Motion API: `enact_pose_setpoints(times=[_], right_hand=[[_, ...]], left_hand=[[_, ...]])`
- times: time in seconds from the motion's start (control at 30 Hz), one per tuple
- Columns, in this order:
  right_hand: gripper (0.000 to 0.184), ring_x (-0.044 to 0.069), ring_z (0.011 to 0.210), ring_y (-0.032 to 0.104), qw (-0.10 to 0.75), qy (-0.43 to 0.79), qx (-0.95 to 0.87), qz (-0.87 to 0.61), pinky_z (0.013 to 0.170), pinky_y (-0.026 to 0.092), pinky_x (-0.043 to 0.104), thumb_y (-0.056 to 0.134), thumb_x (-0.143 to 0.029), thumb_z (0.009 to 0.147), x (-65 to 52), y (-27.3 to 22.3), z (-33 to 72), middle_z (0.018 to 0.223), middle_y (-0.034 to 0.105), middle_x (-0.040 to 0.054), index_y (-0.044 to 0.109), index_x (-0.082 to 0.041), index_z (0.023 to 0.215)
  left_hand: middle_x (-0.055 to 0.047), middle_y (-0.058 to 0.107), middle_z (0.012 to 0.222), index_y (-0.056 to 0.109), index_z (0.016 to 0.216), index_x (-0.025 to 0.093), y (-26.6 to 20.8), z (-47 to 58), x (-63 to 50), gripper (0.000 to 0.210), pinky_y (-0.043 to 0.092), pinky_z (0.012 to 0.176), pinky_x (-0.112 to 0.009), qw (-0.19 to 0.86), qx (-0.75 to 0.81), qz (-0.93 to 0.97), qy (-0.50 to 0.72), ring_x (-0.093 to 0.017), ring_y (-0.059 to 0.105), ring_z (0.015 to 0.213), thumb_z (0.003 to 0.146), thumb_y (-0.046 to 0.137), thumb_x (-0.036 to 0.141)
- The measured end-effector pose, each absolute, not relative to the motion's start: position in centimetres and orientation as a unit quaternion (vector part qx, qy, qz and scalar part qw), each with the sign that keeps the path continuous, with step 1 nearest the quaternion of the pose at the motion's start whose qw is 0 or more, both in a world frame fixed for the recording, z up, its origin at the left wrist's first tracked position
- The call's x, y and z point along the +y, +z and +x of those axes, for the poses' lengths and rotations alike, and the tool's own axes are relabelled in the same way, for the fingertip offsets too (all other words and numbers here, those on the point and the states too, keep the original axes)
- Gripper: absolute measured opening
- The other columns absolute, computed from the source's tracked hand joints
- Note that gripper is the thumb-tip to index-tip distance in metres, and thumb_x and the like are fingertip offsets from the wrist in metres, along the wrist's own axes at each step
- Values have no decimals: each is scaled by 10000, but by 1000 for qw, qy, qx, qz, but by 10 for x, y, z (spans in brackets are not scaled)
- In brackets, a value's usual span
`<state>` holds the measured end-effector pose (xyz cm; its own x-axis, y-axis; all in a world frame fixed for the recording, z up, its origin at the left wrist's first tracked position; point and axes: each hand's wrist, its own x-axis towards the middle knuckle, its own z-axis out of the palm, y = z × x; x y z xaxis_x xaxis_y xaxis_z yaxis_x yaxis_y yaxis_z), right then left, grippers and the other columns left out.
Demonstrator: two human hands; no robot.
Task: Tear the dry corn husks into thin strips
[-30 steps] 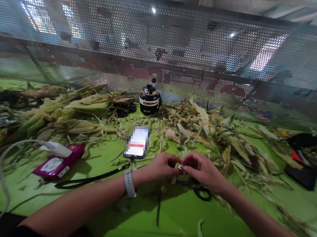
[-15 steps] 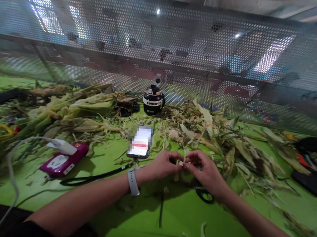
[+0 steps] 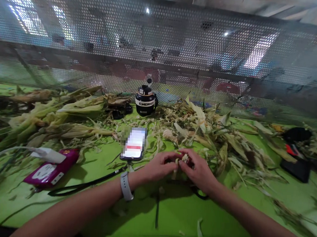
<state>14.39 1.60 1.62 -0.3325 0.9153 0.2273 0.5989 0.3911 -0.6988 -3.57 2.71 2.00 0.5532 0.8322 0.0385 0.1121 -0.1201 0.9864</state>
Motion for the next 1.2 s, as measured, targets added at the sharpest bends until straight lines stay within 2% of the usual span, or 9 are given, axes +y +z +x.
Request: enact_pose_setpoints(times=[0.1,0.23,0.43,0.67,0.8,0.97,1.07,1.13,1.2], right_hand=[[190,148,646,560,351,314,-732,-493,596,440,261,505,-322,872,18,16,145,778,633,30,594,-163,927],[181,157,663,593,386,332,-704,-495,613,463,260,546,-332,850,16,17,142,732,647,28,610,-163,845],[114,156,646,619,389,289,-719,-498,632,478,267,553,-276,839,14,17,139,724,662,20,602,-174,857],[152,161,671,643,398,297,-712,-496,646,483,271,487,-302,889,16,16,140,775,675,29,548,-180,955],[134,180,761,644,407,234,-723,-507,681,472,291,463,-286,900,18,17,144,871,676,53,504,-198,992],[125,191,804,636,424,225,-711,-514,662,478,286,456,-309,902,20,18,148,882,651,60,501,-208,961],[151,175,725,622,426,256,-714,-494,605,473,272,455,-322,903,19,17,148,833,640,46,500,-206,990],[164,163,665,604,425,263,-714,-490,582,462,268,460,-324,900,19,15,147,792,629,32,499,-202,1004],[169,161,651,594,420,256,-715,-497,587,454,271,473,-323,892,18,14,146,777,623,26,499,-199,1005]], left_hand=[[-31,587,894,594,994,175,22,-36,27,243,450,753,-282,605,366,596,381,-161,543,805,813,444,235],[-4,519,775,552,840,176,20,-33,24,219,433,661,-250,612,405,563,380,-146,494,727,842,481,383],[28,485,658,551,772,159,12,-26,21,319,383,537,-193,598,409,567,391,-96,443,588,811,538,476],[68,492,544,459,770,198,9,-27,26,340,448,440,-214,617,410,547,389,-95,502,430,809,500,533],[94,461,484,445,747,201,10,-34,32,370,347,348,-167,630,393,568,355,-56,399,332,792,521,560],[129,350,359,488,810,202,8,-38,35,362,218,294,-152,659,374,560,334,-45,281,260,801,528,562],[98,455,406,518,823,194,10,-38,32,349,316,333,-165,684,356,536,345,-60,399,294,789,565,538],[31,597,561,542,894,194,12,-37,28,352,457,454,-223,729,326,500,334,-118,577,451,797,555,533],[-29,670,734,554,970,197,14,-36,25,366,520,591,-292,766,304,466,322,-172,655,626,794,570,517]])
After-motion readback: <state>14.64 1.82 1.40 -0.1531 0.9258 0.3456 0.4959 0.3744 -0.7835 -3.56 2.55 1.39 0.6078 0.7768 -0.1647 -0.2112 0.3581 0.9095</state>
